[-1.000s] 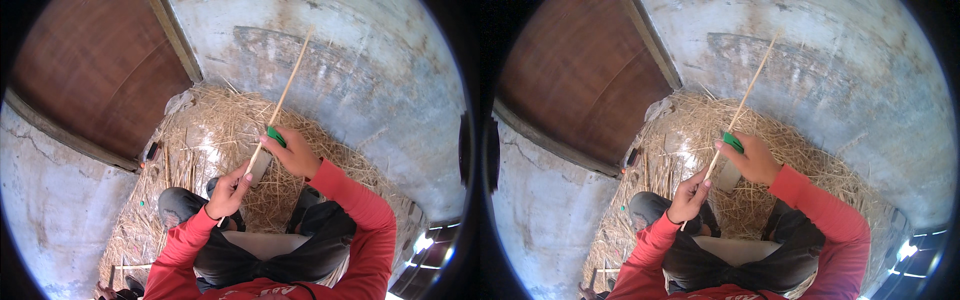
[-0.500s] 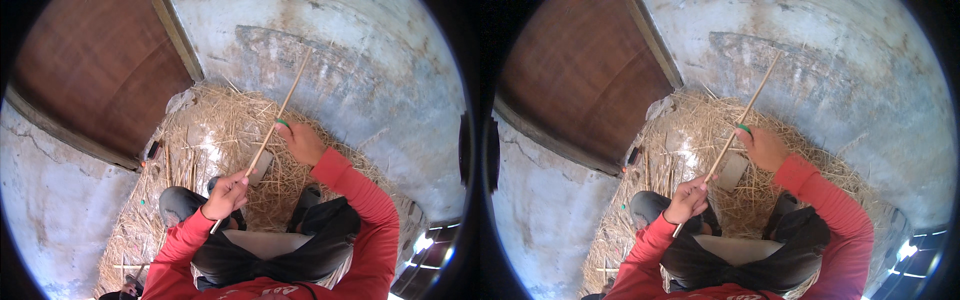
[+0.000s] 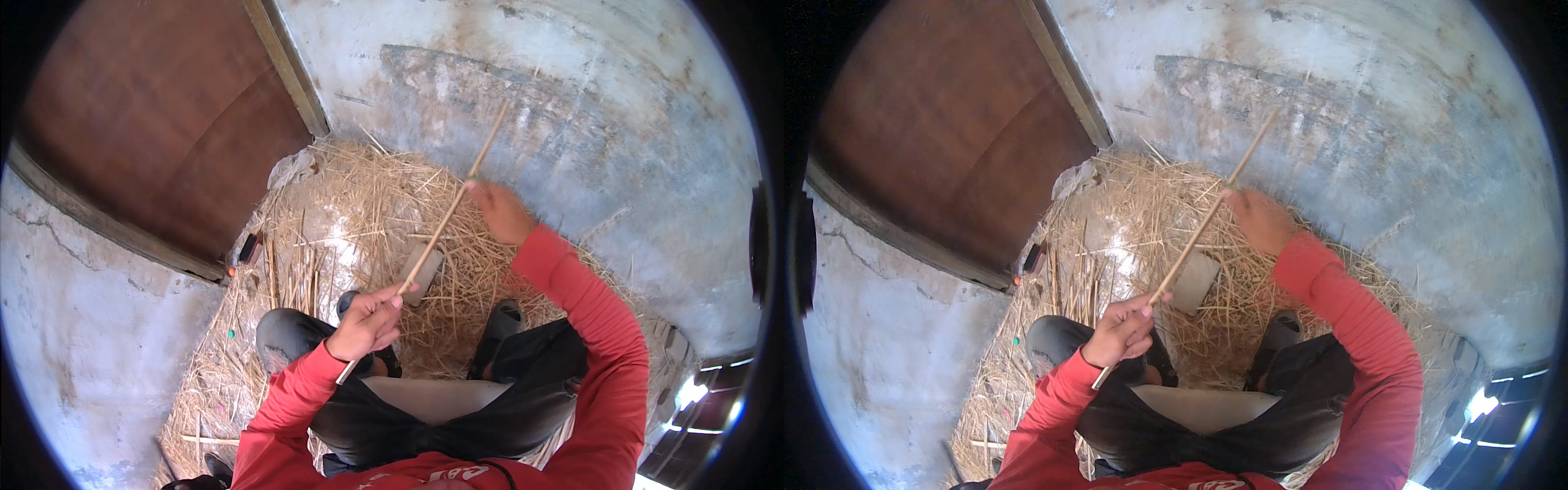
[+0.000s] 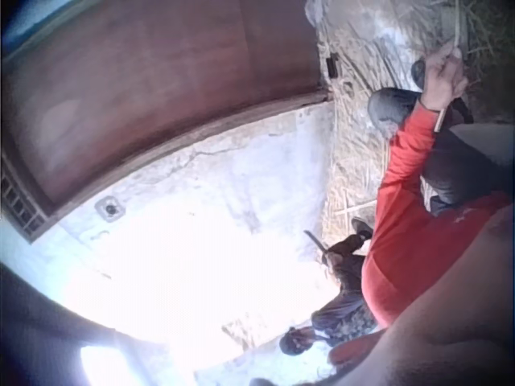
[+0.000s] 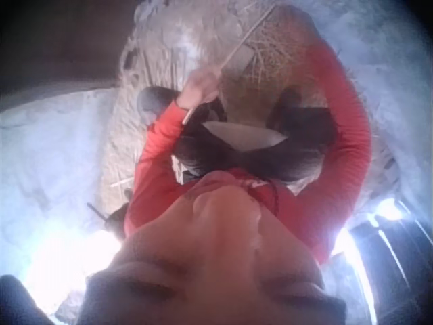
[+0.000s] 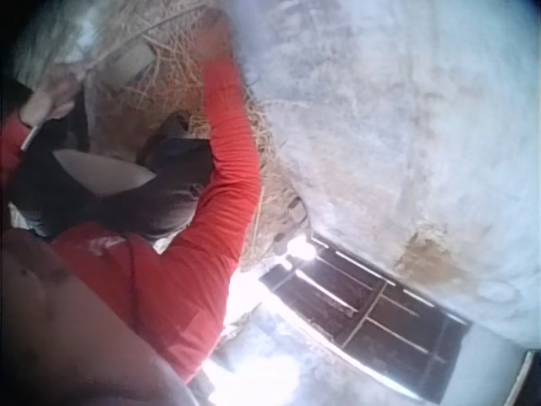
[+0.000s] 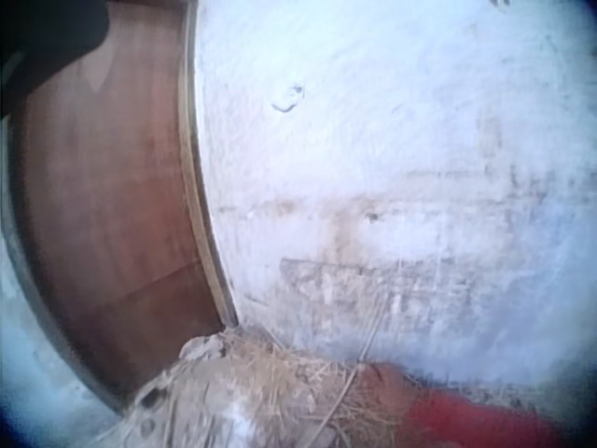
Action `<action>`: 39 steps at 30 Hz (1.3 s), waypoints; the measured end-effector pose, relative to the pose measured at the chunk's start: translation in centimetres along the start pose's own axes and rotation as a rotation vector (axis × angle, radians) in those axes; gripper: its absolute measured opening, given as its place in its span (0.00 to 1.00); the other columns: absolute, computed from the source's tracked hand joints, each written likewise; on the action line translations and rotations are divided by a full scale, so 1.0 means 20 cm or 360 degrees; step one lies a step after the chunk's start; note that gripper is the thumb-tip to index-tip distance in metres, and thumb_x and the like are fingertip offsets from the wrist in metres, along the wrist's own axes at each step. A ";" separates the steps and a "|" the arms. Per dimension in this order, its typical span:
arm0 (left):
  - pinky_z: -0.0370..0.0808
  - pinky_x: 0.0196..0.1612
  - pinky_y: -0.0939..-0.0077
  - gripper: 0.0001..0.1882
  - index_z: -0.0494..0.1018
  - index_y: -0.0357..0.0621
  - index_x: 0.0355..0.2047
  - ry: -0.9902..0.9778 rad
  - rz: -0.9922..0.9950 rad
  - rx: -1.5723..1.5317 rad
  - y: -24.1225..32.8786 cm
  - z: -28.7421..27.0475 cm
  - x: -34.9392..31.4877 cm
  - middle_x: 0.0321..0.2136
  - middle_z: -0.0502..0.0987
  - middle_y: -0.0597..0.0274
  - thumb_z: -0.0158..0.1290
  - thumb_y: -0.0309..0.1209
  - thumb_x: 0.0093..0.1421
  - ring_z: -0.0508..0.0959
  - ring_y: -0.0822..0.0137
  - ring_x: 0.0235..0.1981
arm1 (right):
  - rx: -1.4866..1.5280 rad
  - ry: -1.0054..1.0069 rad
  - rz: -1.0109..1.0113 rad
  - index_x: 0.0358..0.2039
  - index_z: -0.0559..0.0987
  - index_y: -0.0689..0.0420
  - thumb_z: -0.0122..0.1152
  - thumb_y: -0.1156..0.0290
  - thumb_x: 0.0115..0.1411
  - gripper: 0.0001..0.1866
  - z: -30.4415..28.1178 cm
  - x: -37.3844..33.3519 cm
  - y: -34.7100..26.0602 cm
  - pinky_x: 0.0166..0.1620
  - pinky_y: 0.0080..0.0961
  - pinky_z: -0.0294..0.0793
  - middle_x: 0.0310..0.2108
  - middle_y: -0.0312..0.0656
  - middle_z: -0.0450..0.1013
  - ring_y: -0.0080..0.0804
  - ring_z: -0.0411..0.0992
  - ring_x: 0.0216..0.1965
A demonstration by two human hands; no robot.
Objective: The person uses a green-handled tool to peel and sharpen the end of a thin wooden stick by hand while sitting in a workspace.
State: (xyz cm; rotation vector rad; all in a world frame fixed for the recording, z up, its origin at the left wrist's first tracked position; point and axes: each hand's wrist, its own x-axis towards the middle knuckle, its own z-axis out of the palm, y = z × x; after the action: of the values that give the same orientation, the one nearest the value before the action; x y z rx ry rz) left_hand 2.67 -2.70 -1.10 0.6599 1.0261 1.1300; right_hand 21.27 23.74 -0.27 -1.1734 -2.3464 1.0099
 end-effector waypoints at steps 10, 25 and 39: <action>0.51 0.18 0.83 0.22 0.62 0.39 0.68 -0.0511 -0.0057 0.0107 -0.03 -0.04 -0.08 0.15 0.52 0.79 0.40 0.32 0.77 0.51 0.83 0.13 | 0.0472 0.0964 0.0571 0.25 0.72 0.56 0.45 0.33 0.67 0.34 -0.65 0.13 1.20 0.17 0.32 0.55 0.13 0.33 0.60 0.26 0.56 0.11; 0.57 0.19 0.83 0.24 0.62 0.40 0.68 -0.0008 0.0355 0.0454 -0.03 -0.03 0.09 0.15 0.57 0.75 0.39 0.37 0.77 0.58 0.81 0.15 | 0.0248 0.0515 -0.0650 0.42 0.75 0.61 0.49 0.58 0.73 0.17 -0.29 -0.09 0.06 0.31 0.35 0.68 0.22 0.42 0.70 0.32 0.68 0.23; 0.70 0.27 0.77 0.23 0.67 0.37 0.64 0.0182 0.0391 0.1213 -0.05 0.03 0.10 0.17 0.69 0.64 0.48 0.34 0.73 0.69 0.76 0.19 | -0.0209 0.0260 -0.0209 0.31 0.76 0.65 0.43 0.48 0.73 0.30 -0.17 -0.16 0.06 0.36 0.51 0.69 0.24 0.59 0.71 0.62 0.70 0.28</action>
State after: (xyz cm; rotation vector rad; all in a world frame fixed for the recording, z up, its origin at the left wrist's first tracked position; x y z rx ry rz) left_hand 3.80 -1.02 -2.25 1.3649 1.5196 0.9736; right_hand 25.85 23.19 1.21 -1.0865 -2.3532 0.6983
